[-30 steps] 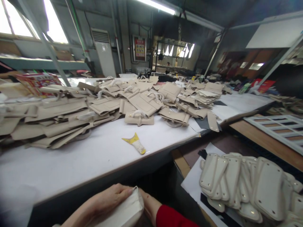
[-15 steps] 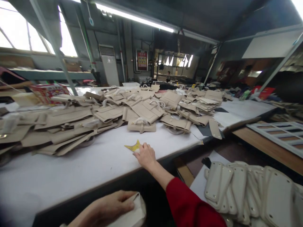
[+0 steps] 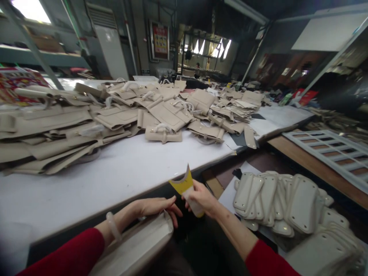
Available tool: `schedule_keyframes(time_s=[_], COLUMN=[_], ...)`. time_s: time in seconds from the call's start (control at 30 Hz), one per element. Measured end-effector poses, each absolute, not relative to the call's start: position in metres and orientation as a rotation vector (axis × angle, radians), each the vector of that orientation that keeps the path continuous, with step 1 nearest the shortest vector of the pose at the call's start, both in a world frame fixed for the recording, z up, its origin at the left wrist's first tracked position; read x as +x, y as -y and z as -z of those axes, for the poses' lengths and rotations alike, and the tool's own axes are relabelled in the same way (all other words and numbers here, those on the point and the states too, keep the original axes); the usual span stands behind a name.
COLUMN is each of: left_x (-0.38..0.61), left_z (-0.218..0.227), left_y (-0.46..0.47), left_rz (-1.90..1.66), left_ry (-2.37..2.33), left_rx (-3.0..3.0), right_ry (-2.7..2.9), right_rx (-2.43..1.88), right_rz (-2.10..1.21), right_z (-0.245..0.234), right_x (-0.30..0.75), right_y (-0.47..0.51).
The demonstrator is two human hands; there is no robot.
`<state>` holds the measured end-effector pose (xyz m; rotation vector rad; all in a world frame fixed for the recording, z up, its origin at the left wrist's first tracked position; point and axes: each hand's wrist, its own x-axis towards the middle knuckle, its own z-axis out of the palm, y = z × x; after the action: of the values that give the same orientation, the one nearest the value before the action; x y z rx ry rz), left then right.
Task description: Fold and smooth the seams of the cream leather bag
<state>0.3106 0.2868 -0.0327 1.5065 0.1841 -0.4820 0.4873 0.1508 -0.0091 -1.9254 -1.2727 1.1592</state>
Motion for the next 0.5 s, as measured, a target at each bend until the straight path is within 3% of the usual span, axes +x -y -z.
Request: schedule_keyframes(time_s=[0.2, 0.4, 0.5], left_x=[0.315, 0.313, 0.314], left_z=[0.042, 0.051, 0.059], left_y=[-0.292, -0.298, -0.298], left_rz=[0.581, 0.636, 0.625], left_ry=[-0.061, -0.009, -0.013], left_rx=[1.418, 1.514, 1.441], right_ry=[0.782, 0.833, 0.675], right_rx=[-1.769, -1.974, -1.778], right_rz=[-1.685, -1.726, -1.718], right_z=[0.019, 0.017, 0.025], right_x=[0.448, 0.427, 0.428], right_y=[-0.062, -0.074, -0.070])
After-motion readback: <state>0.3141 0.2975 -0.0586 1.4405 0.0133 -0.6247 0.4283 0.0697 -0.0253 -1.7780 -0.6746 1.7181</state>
